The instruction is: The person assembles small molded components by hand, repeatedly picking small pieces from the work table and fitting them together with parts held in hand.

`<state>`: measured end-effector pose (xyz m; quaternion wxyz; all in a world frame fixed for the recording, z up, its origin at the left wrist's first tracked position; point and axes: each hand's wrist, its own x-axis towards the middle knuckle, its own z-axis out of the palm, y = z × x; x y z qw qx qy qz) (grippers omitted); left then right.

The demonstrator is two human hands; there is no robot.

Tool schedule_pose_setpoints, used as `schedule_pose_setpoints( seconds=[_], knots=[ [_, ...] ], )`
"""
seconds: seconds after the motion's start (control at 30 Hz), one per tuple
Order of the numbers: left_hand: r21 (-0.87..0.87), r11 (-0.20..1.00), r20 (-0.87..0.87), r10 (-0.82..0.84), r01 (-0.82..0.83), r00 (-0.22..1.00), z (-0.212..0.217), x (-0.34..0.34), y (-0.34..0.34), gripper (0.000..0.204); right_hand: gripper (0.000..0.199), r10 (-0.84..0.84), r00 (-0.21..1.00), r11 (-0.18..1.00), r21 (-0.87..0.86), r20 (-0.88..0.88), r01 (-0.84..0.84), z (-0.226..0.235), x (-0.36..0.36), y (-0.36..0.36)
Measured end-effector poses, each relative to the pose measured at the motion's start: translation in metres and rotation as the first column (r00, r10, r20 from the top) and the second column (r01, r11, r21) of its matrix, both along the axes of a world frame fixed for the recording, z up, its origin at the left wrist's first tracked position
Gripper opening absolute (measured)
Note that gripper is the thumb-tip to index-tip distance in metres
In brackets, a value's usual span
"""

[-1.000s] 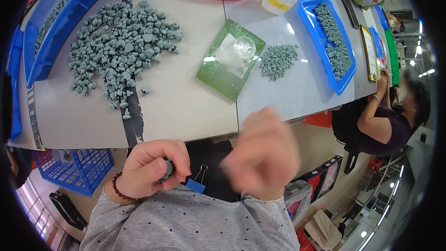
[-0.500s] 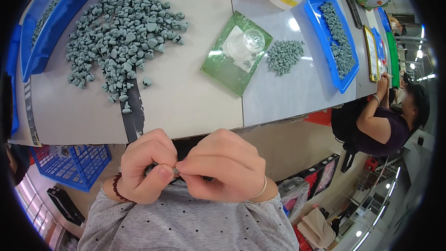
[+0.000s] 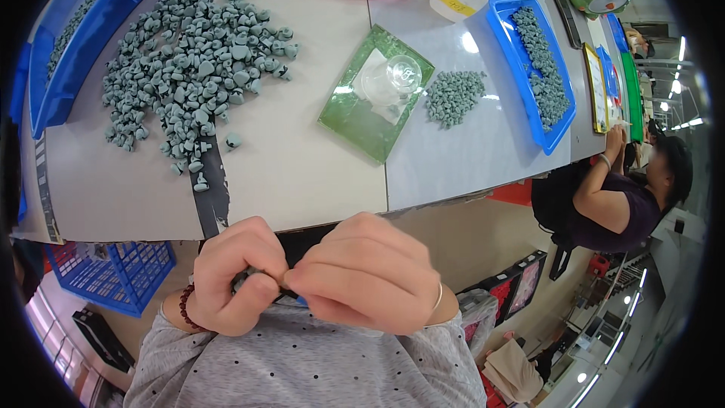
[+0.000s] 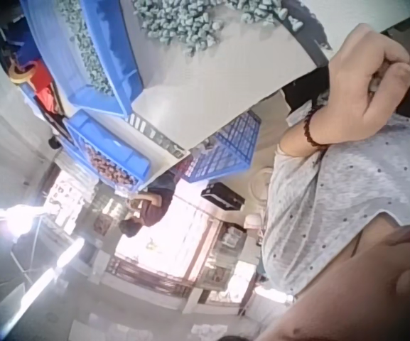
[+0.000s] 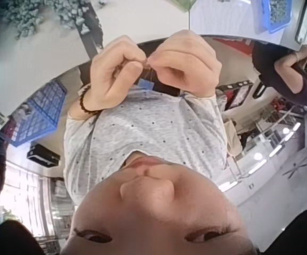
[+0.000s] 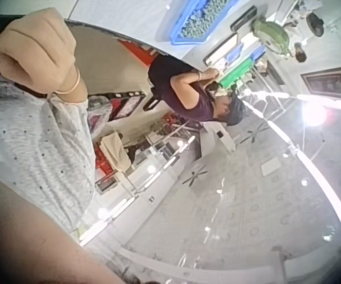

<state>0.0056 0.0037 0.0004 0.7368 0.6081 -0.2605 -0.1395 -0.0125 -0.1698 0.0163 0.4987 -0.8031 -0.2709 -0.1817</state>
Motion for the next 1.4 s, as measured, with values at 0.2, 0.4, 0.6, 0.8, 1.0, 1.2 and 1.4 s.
schedule_pose_setpoints(
  seconds=[0.2,0.4,0.6,0.8,1.0,1.2,1.4],
  knots=[
    [-0.409,0.905,-0.683,-0.390,0.119,0.618,0.003,-0.001,0.009,0.022,0.015,-0.605,0.727,0.737,-0.116,0.325,0.666,0.003,0.040,-0.043],
    [-0.451,0.884,-0.673,-0.427,0.122,0.603,0.005,0.000,0.005,0.023,0.015,-0.521,0.791,0.720,-0.332,0.321,0.609,0.003,0.062,-0.052],
    [-0.425,0.885,-0.613,-0.435,0.188,0.659,-0.002,-0.001,0.007,0.027,0.016,-0.489,0.786,0.653,-0.439,0.377,0.617,0.009,0.063,-0.049],
    [-0.303,0.941,-0.462,-0.282,0.149,0.841,-0.004,-0.001,0.003,0.033,0.016,-0.448,0.804,0.649,-0.475,0.391,0.593,0.009,0.064,-0.045],
    [-0.426,0.905,-0.681,-0.338,0.024,0.650,0.003,-0.001,0.005,0.029,0.018,-0.490,0.756,0.647,-0.400,0.433,0.649,0.009,0.060,-0.043],
    [-0.276,0.960,-0.555,-0.125,-0.040,0.822,0.004,-0.005,0.000,0.021,0.026,-0.487,0.829,0.834,-0.137,0.277,0.535,0.016,0.027,-0.021],
    [-0.214,0.976,-0.444,-0.138,0.045,0.885,0.002,-0.002,0.006,0.013,0.031,-0.299,0.952,0.954,-0.018,0.064,0.301,0.011,-0.002,-0.001]
  ],
)
